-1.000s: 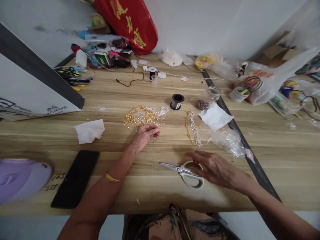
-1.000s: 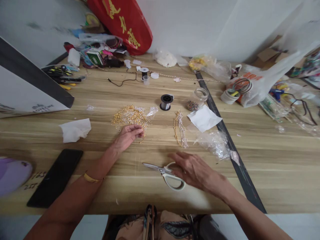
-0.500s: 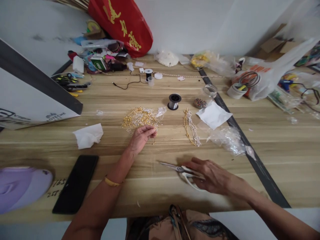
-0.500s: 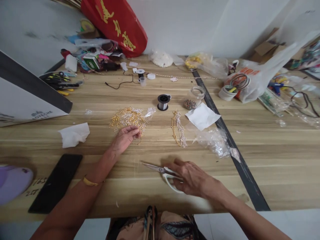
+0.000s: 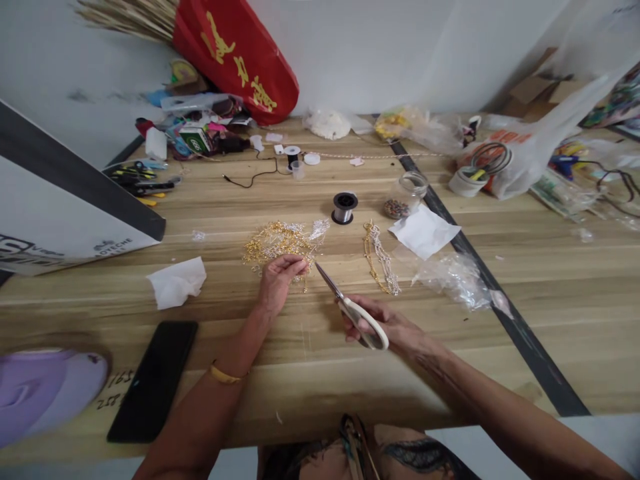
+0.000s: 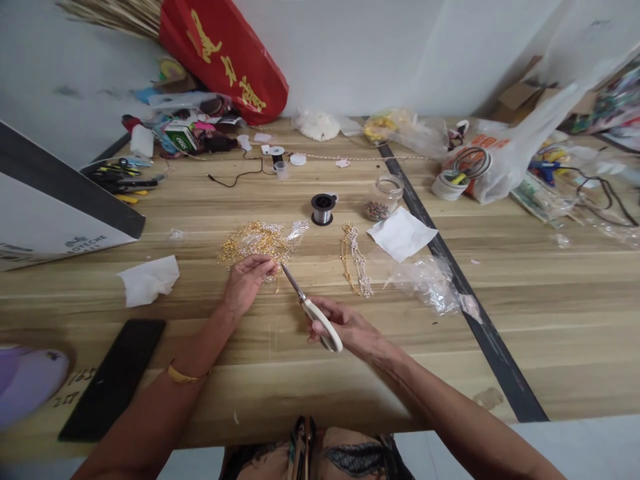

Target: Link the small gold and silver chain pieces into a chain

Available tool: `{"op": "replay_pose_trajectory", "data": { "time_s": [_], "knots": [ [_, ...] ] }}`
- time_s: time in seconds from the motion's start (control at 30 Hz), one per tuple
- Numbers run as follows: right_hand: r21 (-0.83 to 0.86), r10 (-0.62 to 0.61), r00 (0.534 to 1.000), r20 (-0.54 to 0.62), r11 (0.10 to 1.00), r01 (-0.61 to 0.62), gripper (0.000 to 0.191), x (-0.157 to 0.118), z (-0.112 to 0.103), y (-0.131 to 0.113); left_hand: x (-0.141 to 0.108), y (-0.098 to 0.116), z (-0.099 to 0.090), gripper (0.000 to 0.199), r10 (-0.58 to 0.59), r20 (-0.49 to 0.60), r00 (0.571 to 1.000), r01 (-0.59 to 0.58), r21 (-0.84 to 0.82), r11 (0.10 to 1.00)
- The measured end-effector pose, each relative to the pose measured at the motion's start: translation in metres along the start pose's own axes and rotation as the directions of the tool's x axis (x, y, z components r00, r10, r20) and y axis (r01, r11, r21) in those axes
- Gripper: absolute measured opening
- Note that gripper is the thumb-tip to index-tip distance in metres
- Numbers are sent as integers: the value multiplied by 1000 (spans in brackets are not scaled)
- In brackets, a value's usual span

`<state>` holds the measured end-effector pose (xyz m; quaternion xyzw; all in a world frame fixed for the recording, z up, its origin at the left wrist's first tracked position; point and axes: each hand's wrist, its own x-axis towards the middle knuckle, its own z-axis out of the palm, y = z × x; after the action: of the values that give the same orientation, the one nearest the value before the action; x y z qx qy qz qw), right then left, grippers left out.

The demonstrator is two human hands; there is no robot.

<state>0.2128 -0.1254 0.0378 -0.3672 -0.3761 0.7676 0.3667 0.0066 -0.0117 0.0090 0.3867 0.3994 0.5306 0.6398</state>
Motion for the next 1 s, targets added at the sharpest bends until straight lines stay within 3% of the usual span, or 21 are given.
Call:
{"op": "replay_pose_trajectory", "data": {
  "time_s": [0.27,0.47,1.0],
  "knots": [
    [154,-26,1000,5,988,25,49,17,4,14,-1,0,1,21,125,-32,992,-116,210,971],
    [231,-2,1000,5,973,0,47,22,2,23,-3,3,3,22,171,-30,985,-156,278,948],
    [17,-36,999,-36,999,37,50,32,10,12,-4,-1,1,21,173,43,984,-177,348,921]
  ]
}}
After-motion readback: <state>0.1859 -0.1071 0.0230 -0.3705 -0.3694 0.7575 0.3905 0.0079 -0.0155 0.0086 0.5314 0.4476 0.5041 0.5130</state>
